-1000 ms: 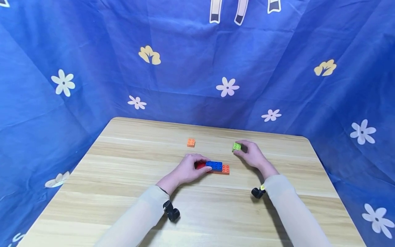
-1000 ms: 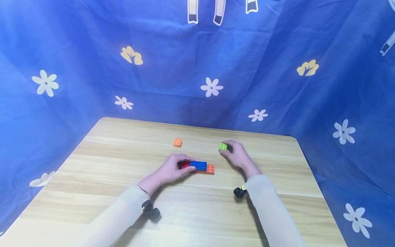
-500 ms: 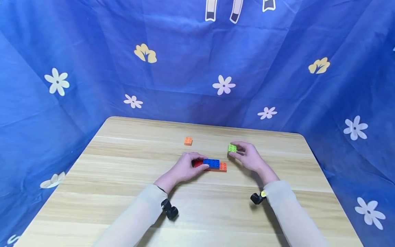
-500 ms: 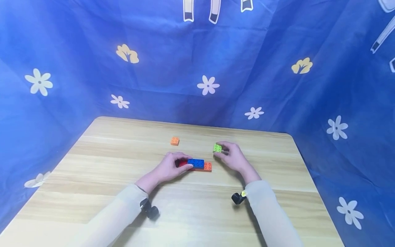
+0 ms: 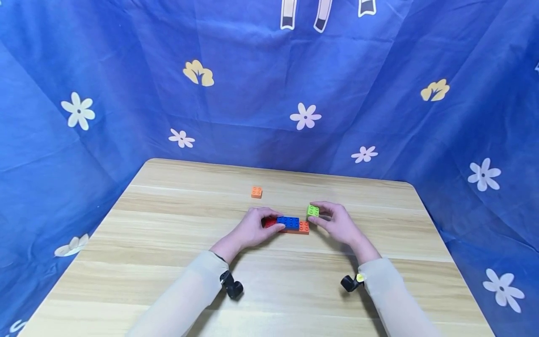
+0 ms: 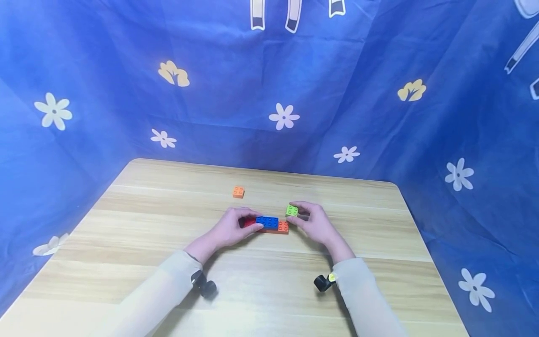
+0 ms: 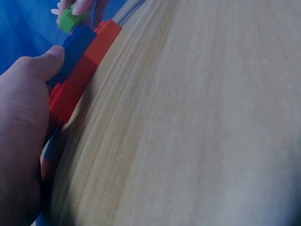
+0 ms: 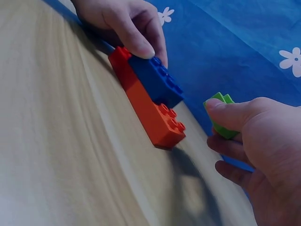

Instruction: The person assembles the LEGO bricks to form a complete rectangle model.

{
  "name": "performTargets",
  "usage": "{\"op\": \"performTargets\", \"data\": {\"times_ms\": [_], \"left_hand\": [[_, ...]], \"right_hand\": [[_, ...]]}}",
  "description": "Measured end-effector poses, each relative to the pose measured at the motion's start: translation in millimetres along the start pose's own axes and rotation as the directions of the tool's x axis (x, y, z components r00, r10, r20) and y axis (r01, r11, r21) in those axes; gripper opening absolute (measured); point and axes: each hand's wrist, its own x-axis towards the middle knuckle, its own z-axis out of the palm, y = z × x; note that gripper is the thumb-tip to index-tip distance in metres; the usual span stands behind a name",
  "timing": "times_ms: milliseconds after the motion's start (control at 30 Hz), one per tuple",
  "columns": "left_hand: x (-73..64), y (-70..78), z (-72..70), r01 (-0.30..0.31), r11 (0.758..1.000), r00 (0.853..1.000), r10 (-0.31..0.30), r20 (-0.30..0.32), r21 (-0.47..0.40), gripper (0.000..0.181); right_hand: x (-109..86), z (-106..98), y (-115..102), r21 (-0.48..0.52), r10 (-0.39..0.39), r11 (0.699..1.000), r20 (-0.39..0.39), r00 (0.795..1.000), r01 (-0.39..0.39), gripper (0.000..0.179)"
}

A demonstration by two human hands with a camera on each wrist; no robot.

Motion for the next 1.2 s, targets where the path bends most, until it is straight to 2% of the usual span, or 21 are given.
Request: {"op": "performTargets", "data": {"times_ms": [333, 567, 700, 900, 1200], "left_hand": [[-0.7, -0.5, 1.3, -0.010, 1.000, 1.000, 0.010, -0.004, -0.011, 0.033], [-0.6, -1.9, 2.1, -0.033, 0.999, 0.999, 0.033, -0.007, -0.020, 0.033], [-0.9, -2.6, 2.4, -0.035, 0.999, 0.999, 0.035, -0.011, -0.009, 0.033], [-2.4, -1.3, 1.8, -0.021, 1.000, 1.000, 0.021, -0.007, -0.001, 0.033], [-2.9, 1.2, 1.5, -0.022, 1.000, 1.000, 0.022, -0.013, 0.003, 0.034]], "right_hand": [[-8.3, 15.3, -2.2, 0.038, -0.001, 0.999, 0.063, 0.998, -0.001, 0.050], [-11.4, 19.6, 0.1, -0.049, -0.042, 0.998, 0.102, 0.994, 0.048, 0.047], [-12.2, 20.6, -1.9, -0.059, -0.051, 0.997, 0.116, 0.992, 0.058, 0.046], [-12.3, 21.4, -2.7, -0.094, -0.052, 0.994, 0.115, 0.992, 0.063, 0.040], [-10.6, 23.2, -0.8, -0.167, -0.100, 0.979, 0.104, 0.990, 0.116, 0.038]]}}
